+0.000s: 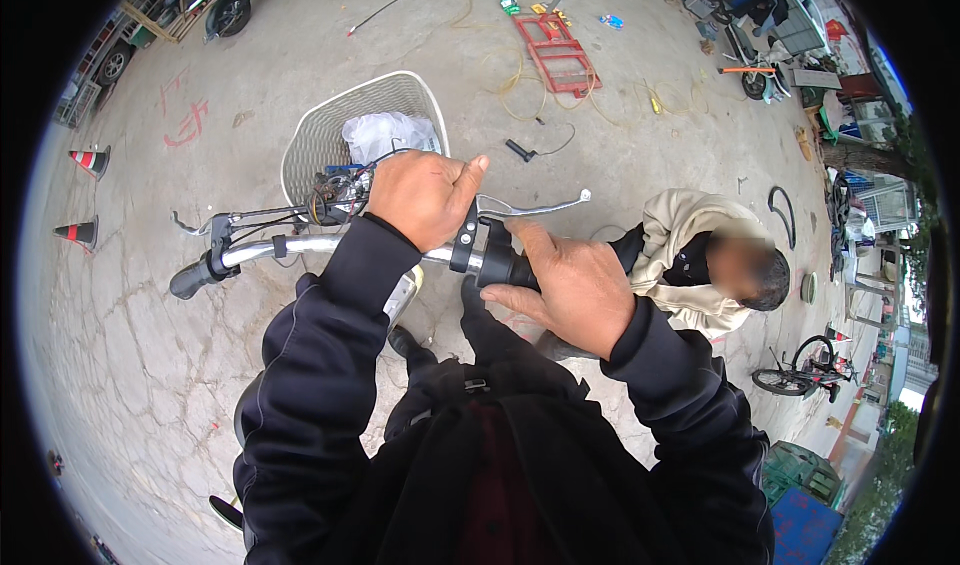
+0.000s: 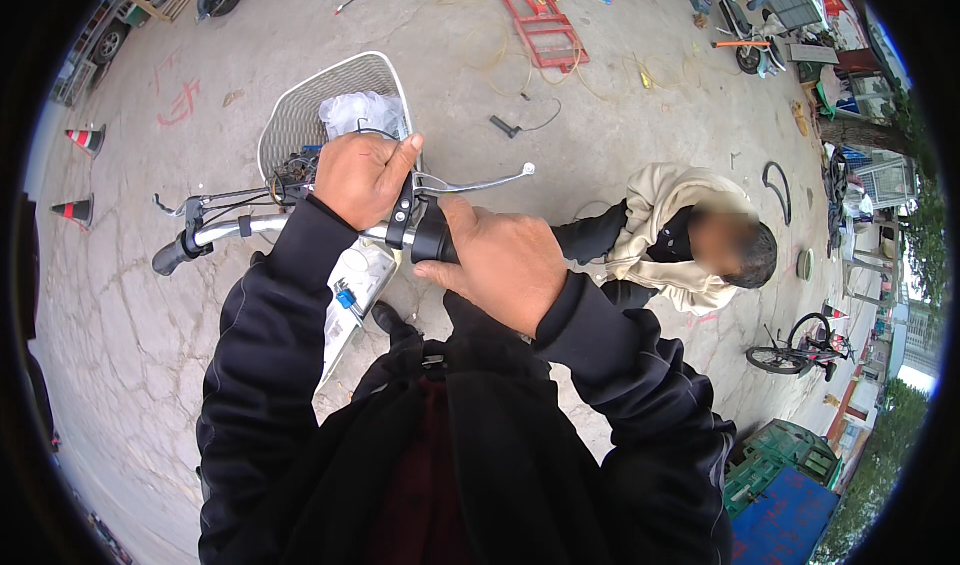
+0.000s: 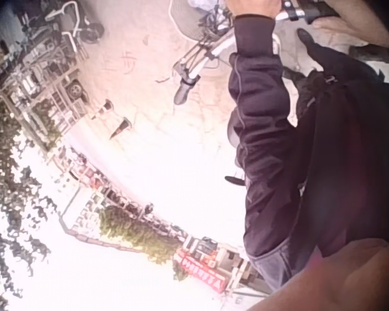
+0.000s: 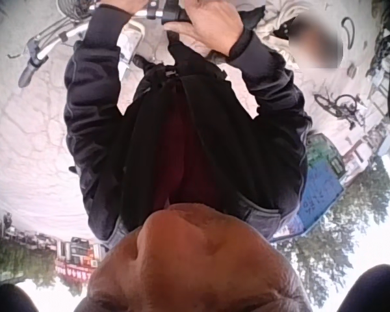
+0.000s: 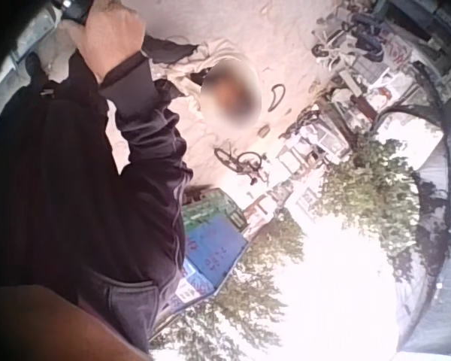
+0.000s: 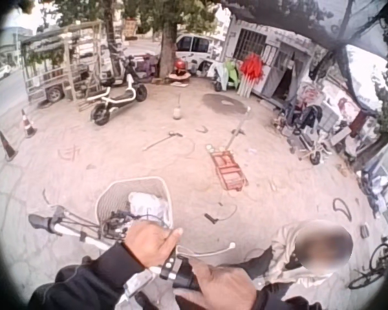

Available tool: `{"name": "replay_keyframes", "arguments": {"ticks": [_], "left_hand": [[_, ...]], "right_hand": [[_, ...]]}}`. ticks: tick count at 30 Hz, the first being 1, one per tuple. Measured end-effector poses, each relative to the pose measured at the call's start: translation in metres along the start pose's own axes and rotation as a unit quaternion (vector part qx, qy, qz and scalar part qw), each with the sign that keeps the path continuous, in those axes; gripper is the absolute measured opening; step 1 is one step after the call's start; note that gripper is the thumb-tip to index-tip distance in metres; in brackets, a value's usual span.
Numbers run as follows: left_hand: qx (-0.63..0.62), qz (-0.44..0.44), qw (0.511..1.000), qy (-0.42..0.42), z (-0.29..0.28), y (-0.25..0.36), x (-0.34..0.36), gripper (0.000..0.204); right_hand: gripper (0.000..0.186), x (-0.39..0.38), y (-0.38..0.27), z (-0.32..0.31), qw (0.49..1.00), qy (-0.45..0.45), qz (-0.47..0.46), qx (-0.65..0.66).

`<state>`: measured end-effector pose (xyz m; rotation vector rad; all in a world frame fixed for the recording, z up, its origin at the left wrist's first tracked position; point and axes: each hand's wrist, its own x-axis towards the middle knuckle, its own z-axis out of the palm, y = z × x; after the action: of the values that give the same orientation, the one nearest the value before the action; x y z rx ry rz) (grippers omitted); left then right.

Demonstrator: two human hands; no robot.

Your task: The person repairs an electric scooter by adjusting the handlebar grip, tightening screws, and connecting wires to the headlight. The person uses a screwdriver and zip ties to secure components.

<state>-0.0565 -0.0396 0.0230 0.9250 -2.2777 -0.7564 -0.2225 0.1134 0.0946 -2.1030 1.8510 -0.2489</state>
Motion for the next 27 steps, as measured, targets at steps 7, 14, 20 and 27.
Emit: {"name": "replay_keyframes", "arguments": {"ticks": [7, 14, 20, 27], "left_hand": [[0.006, -0.005, 1.0, 0.007, 0.002, -0.002, 0.0, 0.061], [-0.007, -0.008, 1.0, -0.008, 0.002, -0.007, 0.003, 0.062], [-0.002, -0.02, 0.999, -0.036, 0.0, -0.009, 0.002, 0.056], [-0.023, -0.019, 0.999, -0.026, 0.002, -0.008, 0.0, 0.059]], "right_hand": [[0.057, -0.004, 0.003, 0.008, 1.0, -0.01, 0.002, -0.009], [0.052, 0.01, 0.009, 0.016, 0.998, -0.014, -0.056, 0.022], [0.049, 0.006, 0.004, 0.02, 0.996, 0.04, -0.075, 0.018], [0.05, 0.004, 0.005, 0.023, 0.996, 0.046, -0.076, 0.026]]}}
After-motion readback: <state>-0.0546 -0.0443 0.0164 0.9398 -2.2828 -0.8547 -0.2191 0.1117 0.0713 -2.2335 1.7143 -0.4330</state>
